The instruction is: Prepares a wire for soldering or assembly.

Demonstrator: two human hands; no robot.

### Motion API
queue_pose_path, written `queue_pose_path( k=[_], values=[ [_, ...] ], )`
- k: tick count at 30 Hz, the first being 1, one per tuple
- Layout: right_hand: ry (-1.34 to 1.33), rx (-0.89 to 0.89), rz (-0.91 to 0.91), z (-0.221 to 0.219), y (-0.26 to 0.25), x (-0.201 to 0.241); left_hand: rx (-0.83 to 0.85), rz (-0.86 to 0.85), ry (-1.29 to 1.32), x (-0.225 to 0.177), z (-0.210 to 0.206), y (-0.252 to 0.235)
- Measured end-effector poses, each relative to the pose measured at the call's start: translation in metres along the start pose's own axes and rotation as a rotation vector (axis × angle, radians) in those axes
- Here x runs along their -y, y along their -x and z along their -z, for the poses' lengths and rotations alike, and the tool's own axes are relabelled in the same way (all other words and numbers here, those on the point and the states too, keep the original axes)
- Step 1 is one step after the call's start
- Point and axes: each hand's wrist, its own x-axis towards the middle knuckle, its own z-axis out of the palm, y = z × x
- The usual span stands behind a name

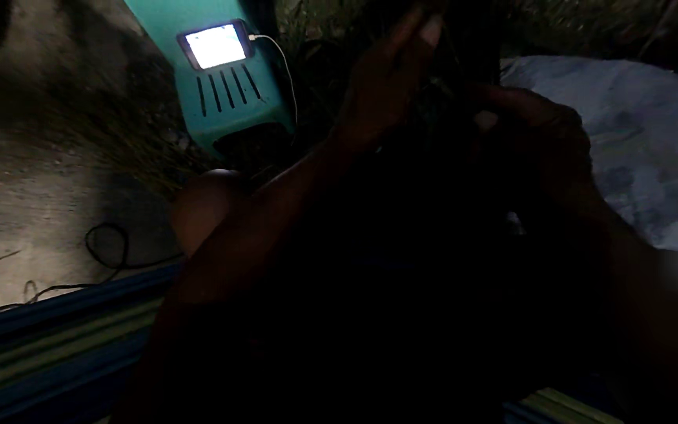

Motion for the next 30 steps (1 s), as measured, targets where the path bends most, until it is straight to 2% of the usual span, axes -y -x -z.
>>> queue_pose_path(
  k=[3, 5, 7, 16, 21, 24, 30],
  values=[
    [0.022, -0.056, 0.008, -0.002, 0.001, 0.002, 0.047, -0.007, -0.087, 0.001, -0.003, 0.005],
    [0.072, -0.062, 0.004, -0.004, 0.008, 0.004, -0.026, 0.046, -0.062, -0.001, 0.004, -0.001],
    [0.132, -0.063, -0.007, -0.005, 0.014, 0.01, -0.08, 0.01, -0.006, 0.0, 0.016, -0.012],
    [-0.056, 0.071, -0.02, 0.002, 0.037, 0.018, -0.198, -0.099, 0.239, -0.014, 0.062, -0.029],
    [-0.005, 0.132, -0.028, 0.008, 0.06, 0.023, -0.229, -0.174, 0.283, -0.034, 0.084, -0.026],
    [0.089, 0.144, -0.039, 0.02, 0.081, 0.018, -0.227, -0.202, 0.322, -0.04, 0.094, -0.022],
    [0.485, 0.196, 0.021, 0.042, 0.116, 0.022, -0.234, -0.239, 0.33, -0.046, 0.097, -0.008]
  ],
)
